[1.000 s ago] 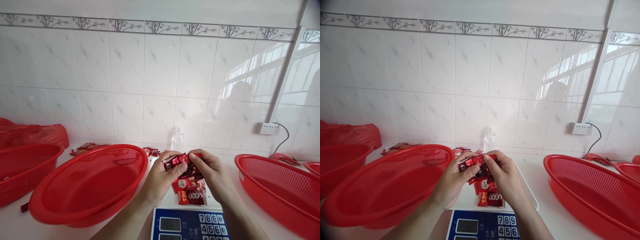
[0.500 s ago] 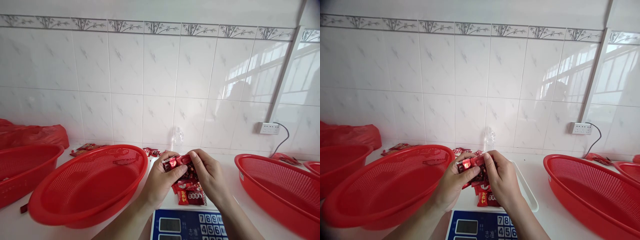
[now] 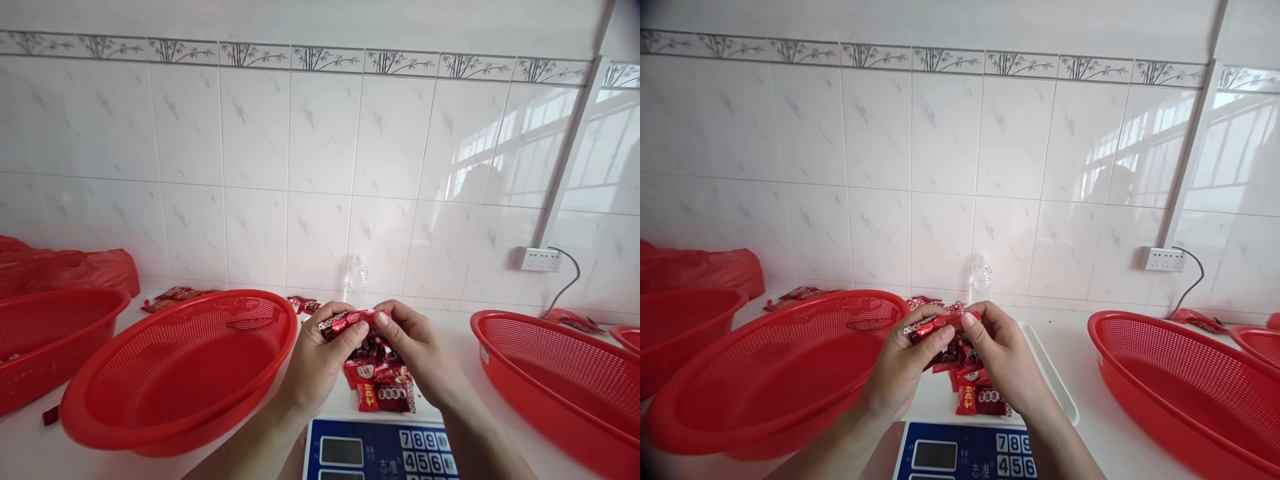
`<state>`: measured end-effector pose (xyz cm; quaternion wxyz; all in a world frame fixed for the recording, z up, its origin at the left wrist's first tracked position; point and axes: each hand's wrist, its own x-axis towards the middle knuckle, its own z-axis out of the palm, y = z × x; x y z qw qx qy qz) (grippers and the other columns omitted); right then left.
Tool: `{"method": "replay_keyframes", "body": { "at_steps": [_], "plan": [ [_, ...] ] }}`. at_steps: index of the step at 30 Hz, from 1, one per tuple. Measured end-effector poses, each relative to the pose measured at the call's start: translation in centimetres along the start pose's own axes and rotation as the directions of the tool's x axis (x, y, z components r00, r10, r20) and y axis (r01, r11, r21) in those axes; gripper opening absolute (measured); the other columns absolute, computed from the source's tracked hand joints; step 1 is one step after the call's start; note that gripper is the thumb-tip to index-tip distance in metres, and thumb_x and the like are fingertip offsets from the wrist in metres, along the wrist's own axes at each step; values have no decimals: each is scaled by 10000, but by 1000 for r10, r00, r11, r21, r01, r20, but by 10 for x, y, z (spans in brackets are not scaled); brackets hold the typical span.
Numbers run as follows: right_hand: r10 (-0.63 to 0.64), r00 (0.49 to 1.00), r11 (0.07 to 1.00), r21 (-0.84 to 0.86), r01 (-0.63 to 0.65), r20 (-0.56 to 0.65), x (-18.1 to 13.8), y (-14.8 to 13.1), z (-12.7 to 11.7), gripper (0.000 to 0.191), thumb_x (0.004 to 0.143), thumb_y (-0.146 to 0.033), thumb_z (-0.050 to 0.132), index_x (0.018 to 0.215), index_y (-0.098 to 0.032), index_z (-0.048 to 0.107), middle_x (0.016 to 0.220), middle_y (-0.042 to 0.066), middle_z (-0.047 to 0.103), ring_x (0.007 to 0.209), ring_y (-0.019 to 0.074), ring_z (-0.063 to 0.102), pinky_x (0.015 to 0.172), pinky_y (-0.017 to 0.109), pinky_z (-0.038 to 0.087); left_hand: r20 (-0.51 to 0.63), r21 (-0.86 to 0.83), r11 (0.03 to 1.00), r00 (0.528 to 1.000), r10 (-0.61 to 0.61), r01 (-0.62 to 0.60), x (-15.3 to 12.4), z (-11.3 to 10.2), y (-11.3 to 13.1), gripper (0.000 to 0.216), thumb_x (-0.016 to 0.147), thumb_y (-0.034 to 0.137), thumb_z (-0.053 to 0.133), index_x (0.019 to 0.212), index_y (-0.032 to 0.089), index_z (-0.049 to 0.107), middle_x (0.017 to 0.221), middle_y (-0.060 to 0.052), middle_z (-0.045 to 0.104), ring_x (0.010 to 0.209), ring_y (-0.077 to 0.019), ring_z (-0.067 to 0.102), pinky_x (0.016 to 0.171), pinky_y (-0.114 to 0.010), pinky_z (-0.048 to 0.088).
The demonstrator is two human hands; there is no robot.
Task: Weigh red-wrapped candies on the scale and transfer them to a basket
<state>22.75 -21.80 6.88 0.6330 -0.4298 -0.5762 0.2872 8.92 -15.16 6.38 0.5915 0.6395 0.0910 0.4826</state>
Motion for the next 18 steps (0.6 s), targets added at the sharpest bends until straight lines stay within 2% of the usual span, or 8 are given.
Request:
{"method": "replay_keyframes", "body": {
  "at_steps": [2,5,12,18],
  "plan": [
    [46,998,998,31,-47,38,1,1,-4,290,864,-497,604,880,-207,601,737,-12,610,633,101,536,575,219,432,-16,-29,1000,1000,-4,3,0,0,1,129,794,299,707,868,206,656,792,1,622,754,-123,544,712,-241,459],
    [81,996,996,20,-82,27,1,3,-8,284,840,-482,640,867,-200,612,710,-13,611,603,102,536,556,225,432,-20,-74,997,999,-25,23,1,0,1,149,778,291,726,882,208,658,790,5,613,747,-115,536,698,-230,455],
    [53,997,996,70,-48,-61,2,1,-9,265,820,-449,680,797,-191,622,647,-32,589,546,69,491,502,186,404,22,-97,993,998,-63,65,1,1,2,174,769,284,739,879,200,633,764,16,575,723,-100,521,710,-236,451],
    [54,998,998,23,-54,-12,1,1,-6,266,826,-457,668,895,-201,649,800,19,664,710,124,595,643,246,477,99,-45,997,993,-59,63,0,1,6,171,797,273,706,929,200,624,849,-4,588,794,-120,539,746,-233,459]
  ]
}}
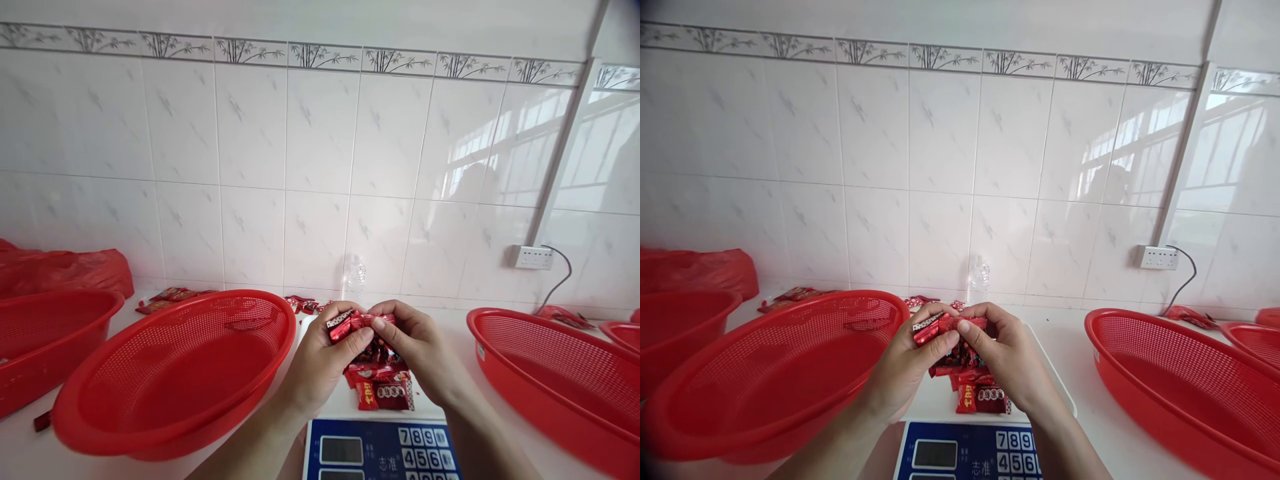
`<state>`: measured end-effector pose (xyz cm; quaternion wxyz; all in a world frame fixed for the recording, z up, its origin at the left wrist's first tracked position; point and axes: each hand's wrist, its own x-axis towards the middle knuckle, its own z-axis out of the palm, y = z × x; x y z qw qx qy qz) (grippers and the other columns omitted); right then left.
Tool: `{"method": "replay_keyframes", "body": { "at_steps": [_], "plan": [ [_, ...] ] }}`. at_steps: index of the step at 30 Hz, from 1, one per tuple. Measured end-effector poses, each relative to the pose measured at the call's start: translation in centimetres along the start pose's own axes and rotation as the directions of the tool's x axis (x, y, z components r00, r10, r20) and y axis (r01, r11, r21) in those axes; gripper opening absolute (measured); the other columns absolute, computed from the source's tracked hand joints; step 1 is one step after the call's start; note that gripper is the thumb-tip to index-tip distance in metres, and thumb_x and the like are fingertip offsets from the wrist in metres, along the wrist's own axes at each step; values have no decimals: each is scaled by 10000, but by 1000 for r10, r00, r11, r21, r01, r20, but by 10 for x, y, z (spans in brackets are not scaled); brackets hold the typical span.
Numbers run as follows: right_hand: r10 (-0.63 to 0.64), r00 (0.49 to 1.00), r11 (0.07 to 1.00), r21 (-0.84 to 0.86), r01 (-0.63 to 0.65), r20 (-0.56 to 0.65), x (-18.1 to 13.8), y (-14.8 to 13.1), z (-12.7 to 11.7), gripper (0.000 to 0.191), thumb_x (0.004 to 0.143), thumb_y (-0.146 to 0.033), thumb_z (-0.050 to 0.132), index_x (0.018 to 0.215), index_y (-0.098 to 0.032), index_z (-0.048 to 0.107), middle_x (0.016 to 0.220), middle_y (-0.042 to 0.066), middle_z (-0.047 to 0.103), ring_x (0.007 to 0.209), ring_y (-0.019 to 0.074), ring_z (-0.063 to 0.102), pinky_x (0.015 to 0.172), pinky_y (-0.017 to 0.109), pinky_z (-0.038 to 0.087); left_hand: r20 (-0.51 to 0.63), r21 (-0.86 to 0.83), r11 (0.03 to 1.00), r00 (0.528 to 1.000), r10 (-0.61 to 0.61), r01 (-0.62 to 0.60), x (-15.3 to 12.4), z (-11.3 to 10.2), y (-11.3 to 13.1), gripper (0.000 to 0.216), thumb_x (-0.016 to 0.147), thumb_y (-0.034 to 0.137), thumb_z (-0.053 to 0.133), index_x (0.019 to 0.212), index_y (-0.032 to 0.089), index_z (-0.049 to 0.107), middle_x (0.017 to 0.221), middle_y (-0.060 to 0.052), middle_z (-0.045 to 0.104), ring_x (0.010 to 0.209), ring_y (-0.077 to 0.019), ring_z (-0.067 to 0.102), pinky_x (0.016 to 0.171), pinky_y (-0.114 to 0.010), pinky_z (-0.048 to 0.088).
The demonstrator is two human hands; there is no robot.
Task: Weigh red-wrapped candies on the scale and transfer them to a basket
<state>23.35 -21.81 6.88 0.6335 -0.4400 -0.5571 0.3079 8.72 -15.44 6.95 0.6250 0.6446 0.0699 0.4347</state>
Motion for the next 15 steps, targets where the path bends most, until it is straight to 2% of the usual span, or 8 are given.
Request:
{"method": "replay_keyframes", "body": {
  "at_steps": [5,9,12,15],
  "plan": [
    [-50,995,999,-23,49,-82,1,2,8,299,820,-475,660,799,-181,615,711,-2,623,635,111,556,586,234,444,15,68,997,1000,23,-24,1,-5,2,182,821,306,679,967,216,618,914,-19,617,846,-154,574,783,-277,487],
    [-125,979,990,-89,112,-159,1,1,15,287,826,-462,646,798,-180,600,686,-17,590,622,99,525,573,225,422,10,112,993,999,30,-31,3,-7,4,208,829,341,668,1004,238,623,993,-29,635,931,-189,598,844,-309,493],
    [-157,974,986,-90,143,-165,-2,1,17,245,837,-436,624,832,-195,576,708,-20,582,638,102,523,594,237,432,65,170,985,998,-4,-7,5,-5,3,309,851,381,635,1145,287,617,1154,-49,629,1072,-229,585,911,-325,480],
    [-163,977,982,-119,148,-135,-8,3,16,205,850,-393,606,800,-202,554,691,-33,560,611,93,507,582,236,424,134,189,982,991,-29,3,6,-1,-2,400,845,417,632,1229,306,611,1273,-61,598,1248,-264,490,996,-331,439]
  ]
}}
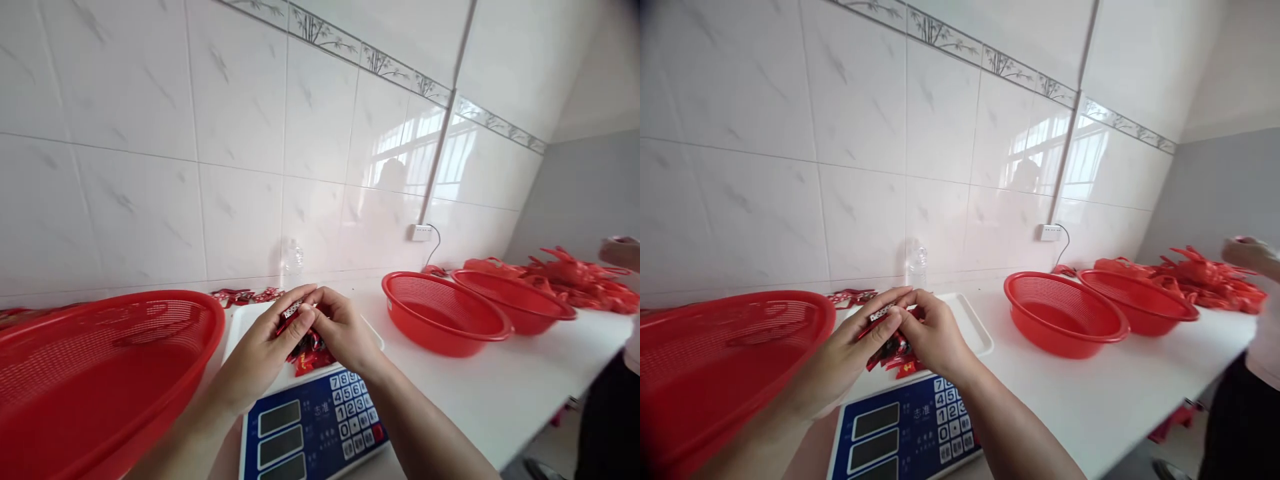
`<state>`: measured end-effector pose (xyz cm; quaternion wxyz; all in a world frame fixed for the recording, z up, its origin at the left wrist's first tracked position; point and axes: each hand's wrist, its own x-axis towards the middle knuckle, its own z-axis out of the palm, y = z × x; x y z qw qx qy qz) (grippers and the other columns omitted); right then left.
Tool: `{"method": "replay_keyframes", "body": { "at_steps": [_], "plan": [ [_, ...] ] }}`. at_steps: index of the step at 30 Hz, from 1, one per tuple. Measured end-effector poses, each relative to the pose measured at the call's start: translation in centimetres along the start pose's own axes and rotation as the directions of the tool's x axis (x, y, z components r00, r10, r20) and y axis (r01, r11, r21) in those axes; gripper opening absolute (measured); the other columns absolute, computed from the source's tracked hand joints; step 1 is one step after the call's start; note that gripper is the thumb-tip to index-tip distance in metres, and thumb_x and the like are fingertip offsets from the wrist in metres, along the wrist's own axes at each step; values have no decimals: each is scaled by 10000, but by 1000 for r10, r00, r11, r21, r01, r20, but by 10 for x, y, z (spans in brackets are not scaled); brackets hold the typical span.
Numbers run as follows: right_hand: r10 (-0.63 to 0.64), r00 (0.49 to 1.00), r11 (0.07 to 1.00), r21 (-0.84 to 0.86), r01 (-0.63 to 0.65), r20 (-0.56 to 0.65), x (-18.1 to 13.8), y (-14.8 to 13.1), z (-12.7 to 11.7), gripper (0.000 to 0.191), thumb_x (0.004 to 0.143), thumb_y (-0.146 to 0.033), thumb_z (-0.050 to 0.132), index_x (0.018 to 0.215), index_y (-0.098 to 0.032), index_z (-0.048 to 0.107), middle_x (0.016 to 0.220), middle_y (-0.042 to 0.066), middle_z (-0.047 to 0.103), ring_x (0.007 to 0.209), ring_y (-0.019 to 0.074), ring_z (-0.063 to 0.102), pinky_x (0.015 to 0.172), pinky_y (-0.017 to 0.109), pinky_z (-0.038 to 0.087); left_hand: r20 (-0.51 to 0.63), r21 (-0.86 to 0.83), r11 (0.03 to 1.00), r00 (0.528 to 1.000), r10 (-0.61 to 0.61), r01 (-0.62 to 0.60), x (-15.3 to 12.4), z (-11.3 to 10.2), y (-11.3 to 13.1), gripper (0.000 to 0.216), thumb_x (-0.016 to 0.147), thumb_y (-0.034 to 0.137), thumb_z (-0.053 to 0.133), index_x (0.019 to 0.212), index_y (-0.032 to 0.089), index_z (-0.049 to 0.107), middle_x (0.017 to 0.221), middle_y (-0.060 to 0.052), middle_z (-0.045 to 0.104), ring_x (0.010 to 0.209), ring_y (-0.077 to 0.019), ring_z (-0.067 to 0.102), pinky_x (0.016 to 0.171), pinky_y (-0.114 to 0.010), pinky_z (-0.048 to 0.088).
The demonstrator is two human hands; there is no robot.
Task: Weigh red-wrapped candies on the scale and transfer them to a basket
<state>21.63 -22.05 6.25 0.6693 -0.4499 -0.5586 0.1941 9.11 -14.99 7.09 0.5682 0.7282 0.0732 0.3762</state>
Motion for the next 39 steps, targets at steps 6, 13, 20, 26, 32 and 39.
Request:
{"method": "replay_keyframes", "body": {
  "at_steps": [6,13,20,26,32,39],
  "plan": [
    [1,1000,1000,-26,-2,-7,-10,4,-7,197,857,-374,608,786,-195,566,707,-25,597,634,95,536,606,238,440,40,-113,993,999,-35,40,-1,8,-13,451,840,440,633,1267,302,593,1345,-70,561,1324,-279,419,1095,-395,346],
    [33,999,998,59,-35,31,-13,7,-14,233,815,-406,683,778,-186,618,720,-10,652,667,119,596,641,250,478,170,-237,948,970,-174,212,-7,12,-11,585,887,516,537,1407,290,394,1415,-97,487,1376,-281,343,1110,-436,320],
    [154,980,957,267,-116,-127,-16,14,-28,288,754,-429,750,727,-179,608,645,-37,605,545,77,522,540,204,434,217,-360,878,944,-250,316,-10,15,-1,586,912,579,429,1413,289,335,1437,-131,438,1243,-305,505,1016,-492,425],
    [156,947,955,289,-72,-282,-8,18,-46,372,712,-516,747,717,-188,571,646,-24,598,545,99,545,521,231,468,231,-355,894,952,-200,274,-9,15,-7,537,928,536,441,1400,294,348,1503,-114,332,1300,-296,441,1008,-461,454],
    [77,845,988,152,5,-529,-5,19,-104,402,642,-526,781,712,-189,572,612,-37,595,448,65,491,366,169,349,8,-296,948,992,-123,120,-5,3,-2,523,925,546,442,1376,288,377,1493,-110,341,1356,-290,355,1032,-464,433],
    [-87,615,966,-218,-141,-784,-21,33,-231,393,648,-509,783,760,-159,641,606,-24,596,498,96,521,425,200,408,-199,-265,962,980,7,-60,-3,-5,20,436,928,498,474,1301,274,442,1416,-102,451,1299,-281,436,980,-466,478]
  ]
}}
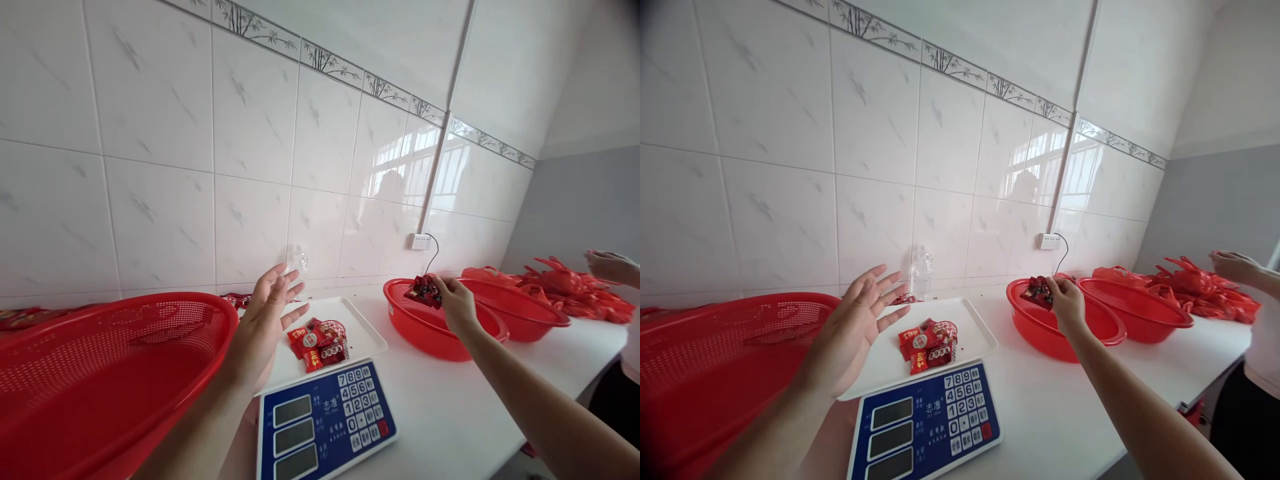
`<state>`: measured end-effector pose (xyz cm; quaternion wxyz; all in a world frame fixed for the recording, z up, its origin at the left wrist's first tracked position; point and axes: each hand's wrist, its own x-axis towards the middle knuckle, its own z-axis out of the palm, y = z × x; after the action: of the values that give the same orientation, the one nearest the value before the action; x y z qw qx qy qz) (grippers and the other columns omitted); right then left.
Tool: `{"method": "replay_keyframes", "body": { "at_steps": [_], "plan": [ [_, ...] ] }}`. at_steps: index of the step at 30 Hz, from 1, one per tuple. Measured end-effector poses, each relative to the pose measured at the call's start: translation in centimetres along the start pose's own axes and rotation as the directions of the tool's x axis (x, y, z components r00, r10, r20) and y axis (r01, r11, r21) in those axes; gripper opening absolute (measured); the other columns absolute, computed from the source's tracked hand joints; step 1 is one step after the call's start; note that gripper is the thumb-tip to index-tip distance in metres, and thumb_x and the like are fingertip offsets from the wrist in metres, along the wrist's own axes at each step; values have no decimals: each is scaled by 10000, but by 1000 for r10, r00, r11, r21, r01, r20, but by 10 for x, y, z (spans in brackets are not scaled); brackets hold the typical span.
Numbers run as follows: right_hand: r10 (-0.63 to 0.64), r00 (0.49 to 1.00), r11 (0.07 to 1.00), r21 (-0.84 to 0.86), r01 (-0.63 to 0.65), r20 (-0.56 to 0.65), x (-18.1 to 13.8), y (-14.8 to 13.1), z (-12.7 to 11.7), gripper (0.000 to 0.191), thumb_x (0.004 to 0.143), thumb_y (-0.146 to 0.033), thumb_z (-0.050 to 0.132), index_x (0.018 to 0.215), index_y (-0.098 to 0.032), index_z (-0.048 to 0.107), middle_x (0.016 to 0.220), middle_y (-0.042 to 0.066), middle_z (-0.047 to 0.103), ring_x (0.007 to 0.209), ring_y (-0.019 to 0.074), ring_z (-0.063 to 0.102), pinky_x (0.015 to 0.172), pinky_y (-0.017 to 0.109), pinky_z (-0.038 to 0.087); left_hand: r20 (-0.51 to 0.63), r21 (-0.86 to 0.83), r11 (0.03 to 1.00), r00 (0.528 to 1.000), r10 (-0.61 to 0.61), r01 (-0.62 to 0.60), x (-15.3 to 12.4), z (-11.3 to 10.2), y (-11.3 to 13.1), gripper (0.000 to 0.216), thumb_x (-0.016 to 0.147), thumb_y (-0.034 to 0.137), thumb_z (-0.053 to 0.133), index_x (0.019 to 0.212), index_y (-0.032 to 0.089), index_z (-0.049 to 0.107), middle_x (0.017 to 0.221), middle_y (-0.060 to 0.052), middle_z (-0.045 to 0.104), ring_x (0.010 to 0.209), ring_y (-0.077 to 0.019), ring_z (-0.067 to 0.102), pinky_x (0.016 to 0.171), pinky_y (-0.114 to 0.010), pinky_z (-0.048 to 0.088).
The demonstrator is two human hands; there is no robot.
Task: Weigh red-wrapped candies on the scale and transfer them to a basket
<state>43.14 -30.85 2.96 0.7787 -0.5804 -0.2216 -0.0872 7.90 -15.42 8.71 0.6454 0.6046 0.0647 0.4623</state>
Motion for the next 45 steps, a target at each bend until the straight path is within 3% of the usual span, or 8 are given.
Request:
{"method": "replay_keyframes", "body": {
  "at_steps": [6,12,17,23,26,33,38,45],
  "plan": [
    [54,984,946,-307,-104,-167,42,27,-61,201,867,-322,655,847,-124,632,721,-25,615,562,85,560,523,220,479,10,15,1000,1000,4,-4,-2,3,2,424,925,500,475,1286,278,460,1397,-98,473,1286,-287,449,964,-479,489],
    [230,960,907,-321,-271,-160,53,46,-83,230,934,-320,569,1073,-138,597,964,35,638,756,129,632,652,289,550,15,18,1000,1000,7,-7,-3,3,0,430,926,496,476,1288,267,452,1389,-105,477,1280,-290,456,963,-480,489],
    [259,965,899,-359,-253,-32,39,50,-65,286,927,-296,579,1172,-151,558,1048,57,627,810,147,642,669,304,565,26,22,1000,1000,15,-15,-4,2,-1,434,927,497,470,1297,271,441,1399,-106,469,1289,-293,447,965,-472,484],
    [137,948,889,-458,10,288,-3,30,-1,412,815,-379,662,1183,-205,600,1207,123,605,890,216,654,655,326,570,34,24,1000,999,2,-2,-6,3,1,440,934,498,453,1307,266,426,1411,-118,450,1302,-303,430,968,-485,471],
    [89,847,866,-461,195,523,-41,15,37,375,781,-420,680,1108,-237,664,1078,86,672,940,249,640,761,385,541,33,22,1000,999,0,-1,-7,2,1,451,931,504,453,1310,262,420,1411,-124,449,1300,-308,430,964,-488,471],
    [84,446,822,-315,475,891,-132,-22,87,296,804,-475,647,1049,-316,700,1084,31,671,918,220,631,780,362,498,62,18,1000,998,13,-14,-9,1,1,448,941,498,440,1323,264,412,1411,-111,450,1295,-291,436,962,-458,476],
    [38,429,676,-339,654,903,-143,-28,100,354,860,-423,584,1170,-262,639,1141,77,626,1041,241,569,903,401,443,67,17,999,997,26,-27,-10,1,1,447,941,499,441,1321,266,415,1403,-108,462,1283,-289,448,952,-456,481],
    [17,345,658,-270,703,939,-143,-26,112,357,821,-390,629,1170,-318,652,1154,51,628,1087,259,523,959,427,384,92,29,999,996,16,-19,-10,0,-1,470,935,509,448,1337,271,405,1402,-113,464,1286,-297,443,957,-459,472]
  ]
}}
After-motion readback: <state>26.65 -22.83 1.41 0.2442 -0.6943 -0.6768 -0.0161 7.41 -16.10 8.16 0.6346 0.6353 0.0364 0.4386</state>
